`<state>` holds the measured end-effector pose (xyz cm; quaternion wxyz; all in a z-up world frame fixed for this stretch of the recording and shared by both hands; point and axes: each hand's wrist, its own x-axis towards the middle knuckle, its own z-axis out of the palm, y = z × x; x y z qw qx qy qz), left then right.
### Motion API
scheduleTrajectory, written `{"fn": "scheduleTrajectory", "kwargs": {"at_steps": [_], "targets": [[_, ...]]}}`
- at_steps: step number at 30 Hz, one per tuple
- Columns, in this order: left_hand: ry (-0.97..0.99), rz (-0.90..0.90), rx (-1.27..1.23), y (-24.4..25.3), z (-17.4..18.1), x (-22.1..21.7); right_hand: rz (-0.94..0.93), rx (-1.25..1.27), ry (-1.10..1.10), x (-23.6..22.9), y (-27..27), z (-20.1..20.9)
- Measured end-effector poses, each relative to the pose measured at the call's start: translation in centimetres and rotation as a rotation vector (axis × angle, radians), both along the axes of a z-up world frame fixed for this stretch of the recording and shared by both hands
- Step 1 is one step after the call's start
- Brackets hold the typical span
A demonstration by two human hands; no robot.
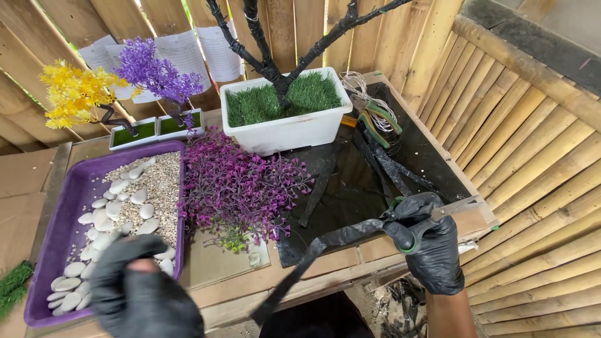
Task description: The person uses green-handled scissors to cut a long strip of black material into smaller pieces on a workbench. The cut pieces are placed on the table next to a tray of white stones and a potted plant.
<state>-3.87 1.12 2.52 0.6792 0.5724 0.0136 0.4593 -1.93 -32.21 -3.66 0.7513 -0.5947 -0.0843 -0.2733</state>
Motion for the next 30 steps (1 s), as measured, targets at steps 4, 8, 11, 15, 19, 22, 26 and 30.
{"fn": "scheduleTrajectory", "kwargs": {"at_steps": [4, 8, 11, 15, 19, 22, 26, 30], "targets": [[0.029, -0.627, 0.682, -6.2, 3.7, -1.3, 0.098, -0.075, 0.047, -0.4, 1.5, 1.5], [0.262, -0.799, 0.737, -8.2, -0.5, 0.5, 0.243, 0.195, 0.049, -0.2, 2.3, 2.3], [0.396, -0.869, 0.502, -8.3, -0.6, 0.8, 0.373, 0.171, 0.006, -0.2, 2.3, 3.1], [0.468, -0.969, 0.285, -8.0, -1.0, 0.8, 0.078, -0.113, 0.025, 0.0, 1.3, 1.8], [0.476, -1.069, 0.092, -7.6, -1.1, 0.6, 0.084, -0.088, 0.012, 0.1, 1.3, 1.6], [0.406, -1.012, 0.176, -7.6, -0.8, 0.8, 0.08, -0.123, -0.008, 0.3, 1.0, 1.2], [0.364, -0.94, 0.271, -7.9, -2.9, 1.6, 0.054, -0.194, -0.03, 0.1, 1.0, 1.9], [0.304, -0.858, 0.412, -7.8, -3.3, 1.9, 0.062, -0.126, 0.011, 0.1, 1.1, 2.0]]}}
